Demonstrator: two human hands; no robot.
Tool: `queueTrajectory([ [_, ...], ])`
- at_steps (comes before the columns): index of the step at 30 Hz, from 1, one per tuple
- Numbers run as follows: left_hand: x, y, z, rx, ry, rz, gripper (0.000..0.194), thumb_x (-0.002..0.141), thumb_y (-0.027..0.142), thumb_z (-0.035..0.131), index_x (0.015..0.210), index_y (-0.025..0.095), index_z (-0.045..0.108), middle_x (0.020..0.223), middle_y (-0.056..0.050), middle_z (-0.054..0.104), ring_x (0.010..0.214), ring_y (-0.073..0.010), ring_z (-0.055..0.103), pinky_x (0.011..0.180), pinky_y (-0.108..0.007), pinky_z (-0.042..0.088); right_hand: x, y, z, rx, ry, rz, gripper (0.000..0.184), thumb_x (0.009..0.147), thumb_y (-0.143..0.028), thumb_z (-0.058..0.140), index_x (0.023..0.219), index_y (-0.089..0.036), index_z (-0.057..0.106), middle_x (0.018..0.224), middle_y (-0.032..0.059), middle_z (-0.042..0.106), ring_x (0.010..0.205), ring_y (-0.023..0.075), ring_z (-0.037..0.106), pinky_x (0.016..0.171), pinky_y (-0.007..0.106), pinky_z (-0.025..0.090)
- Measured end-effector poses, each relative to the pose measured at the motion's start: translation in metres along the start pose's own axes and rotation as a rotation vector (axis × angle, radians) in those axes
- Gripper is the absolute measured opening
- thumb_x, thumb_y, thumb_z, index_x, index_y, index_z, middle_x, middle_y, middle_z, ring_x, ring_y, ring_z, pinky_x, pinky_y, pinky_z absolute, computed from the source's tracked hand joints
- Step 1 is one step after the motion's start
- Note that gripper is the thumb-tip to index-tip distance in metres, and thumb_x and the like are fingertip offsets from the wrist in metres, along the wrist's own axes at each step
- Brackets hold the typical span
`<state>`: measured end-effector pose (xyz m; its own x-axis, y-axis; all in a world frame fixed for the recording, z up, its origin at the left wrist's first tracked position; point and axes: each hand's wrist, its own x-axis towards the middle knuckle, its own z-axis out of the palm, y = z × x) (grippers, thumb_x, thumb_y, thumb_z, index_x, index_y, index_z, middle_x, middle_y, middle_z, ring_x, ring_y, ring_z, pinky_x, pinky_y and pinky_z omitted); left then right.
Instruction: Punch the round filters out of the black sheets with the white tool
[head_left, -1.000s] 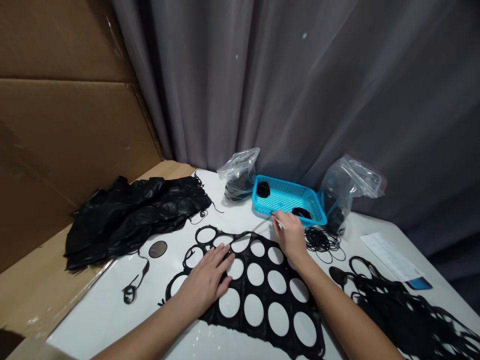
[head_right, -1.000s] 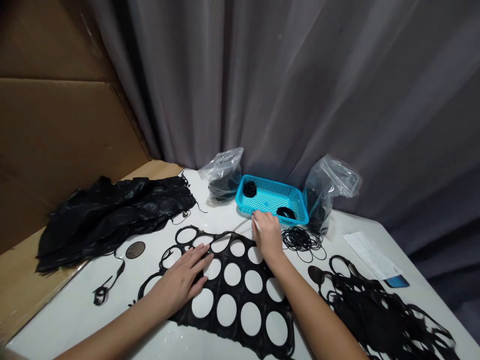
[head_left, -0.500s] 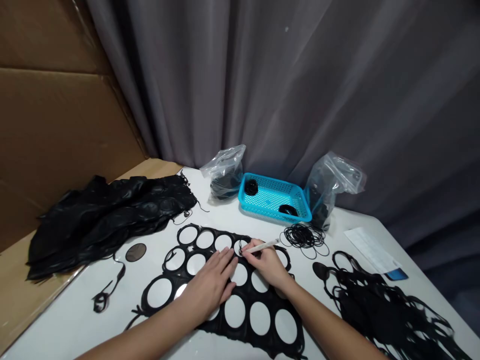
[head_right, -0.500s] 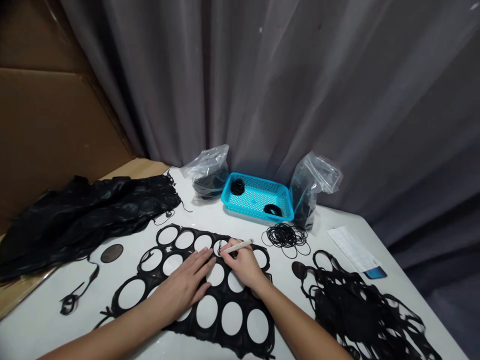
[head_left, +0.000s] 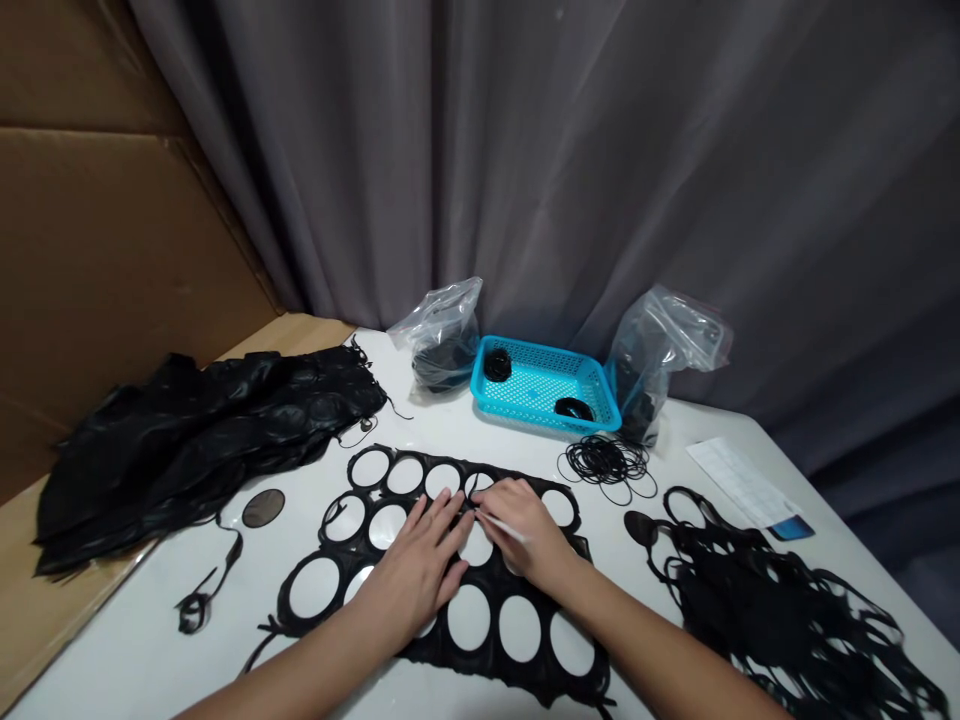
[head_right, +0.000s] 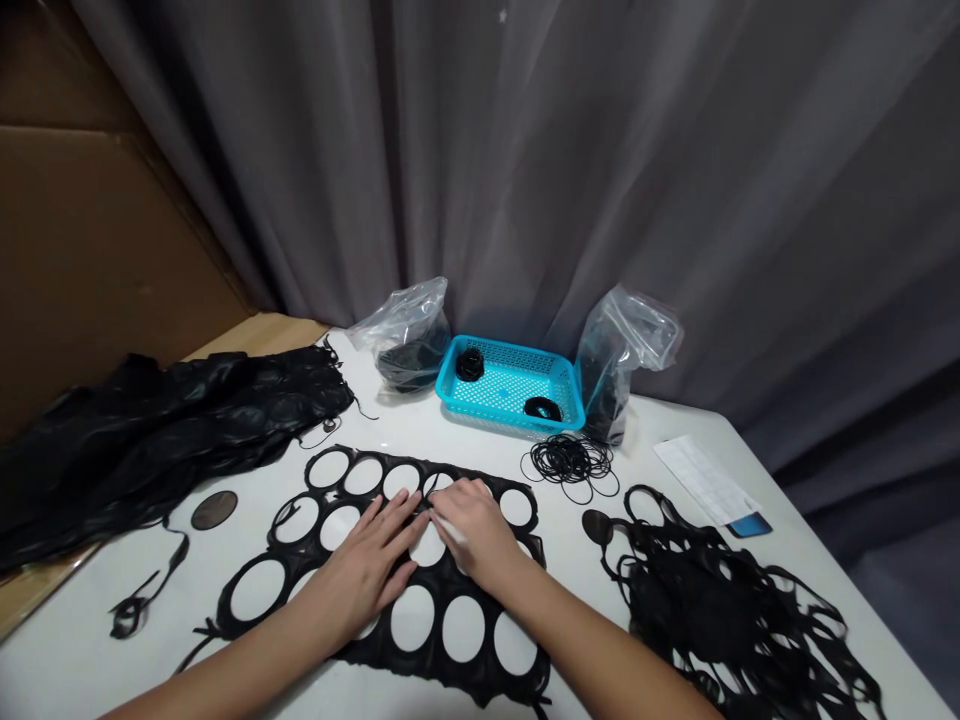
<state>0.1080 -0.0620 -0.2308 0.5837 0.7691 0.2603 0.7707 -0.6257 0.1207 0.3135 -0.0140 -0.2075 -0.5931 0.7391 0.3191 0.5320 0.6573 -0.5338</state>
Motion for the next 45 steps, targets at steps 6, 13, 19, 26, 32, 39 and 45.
queueTrajectory([
  [6,-0.002,-0.002,-0.008,0.016,-0.008,0.024,0.05,0.097,0.025,0.053,0.146,0.019,0.044,0.155,-0.012,0.041,0.144,-0.0293,0.038,0.114,-0.051,0.036,0.015,0.03,-0.03,-0.427,0.128,0.133,0.012,0.092,-0.012,0.051,0.088,-0.019,0.059,0.087,0.0086,0.068,0.085,0.0261,0.057,0.075,0.038,0.035],
  [13,0.013,-0.003,-0.025,0.032,-0.039,0.038,0.038,0.096,0.032,0.055,0.132,0.018,0.057,0.144,-0.013,0.056,0.138,-0.0326,0.046,0.112,-0.052,0.04,-0.009,0.069,-0.077,-0.241,0.326,0.386,0.018,0.094,-0.024,0.047,0.08,-0.021,0.058,0.086,0.0075,0.068,0.084,0.0253,0.059,0.075,0.035,0.039],
  [19,0.035,0.024,-0.007,-0.049,0.022,0.12,0.049,0.098,0.031,0.052,0.143,0.013,0.045,0.149,-0.015,0.05,0.14,-0.0287,0.044,0.114,-0.045,0.039,-0.025,0.036,-0.044,0.228,0.121,0.436,0.014,0.091,-0.027,0.055,0.081,-0.022,0.063,0.088,0.0027,0.07,0.087,0.021,0.063,0.08,0.031,0.045],
  [26,0.026,0.029,0.011,-0.056,0.01,0.099,0.055,0.099,0.029,0.051,0.151,0.019,0.035,0.155,-0.012,0.042,0.144,-0.0279,0.037,0.116,-0.048,0.034,-0.024,0.032,-0.038,0.449,0.096,0.465,0.009,0.088,-0.026,0.059,0.084,-0.021,0.064,0.091,0.0037,0.073,0.088,0.0212,0.066,0.081,0.032,0.049],
  [32,0.03,0.029,0.004,-0.064,-0.012,0.111,0.056,0.098,0.028,0.052,0.15,0.017,0.036,0.155,-0.014,0.041,0.144,-0.0293,0.037,0.114,-0.05,0.038,-0.024,0.031,-0.036,0.403,0.094,0.427,0.007,0.087,-0.022,0.06,0.083,-0.021,0.066,0.09,0.0038,0.072,0.092,0.0222,0.065,0.086,0.035,0.048],
  [39,0.029,0.029,0.007,-0.063,-0.023,0.099,0.055,0.097,0.028,0.053,0.149,0.017,0.038,0.155,-0.012,0.042,0.144,-0.0285,0.037,0.116,-0.049,0.036,-0.027,0.03,-0.035,0.319,0.082,0.398,0.01,0.089,-0.02,0.06,0.08,-0.022,0.064,0.09,0.0027,0.07,0.091,0.0208,0.062,0.085,0.034,0.046],
  [45,0.029,0.028,0.008,-0.063,-0.032,0.093,0.057,0.095,0.027,0.057,0.148,0.016,0.04,0.154,-0.014,0.043,0.144,-0.0289,0.038,0.116,-0.048,0.036,-0.033,0.015,-0.031,-0.112,-0.006,0.074,0.014,0.094,-0.013,0.05,0.099,-0.02,0.062,0.097,0.0085,0.07,0.093,0.0248,0.058,0.084,0.039,0.039],
])
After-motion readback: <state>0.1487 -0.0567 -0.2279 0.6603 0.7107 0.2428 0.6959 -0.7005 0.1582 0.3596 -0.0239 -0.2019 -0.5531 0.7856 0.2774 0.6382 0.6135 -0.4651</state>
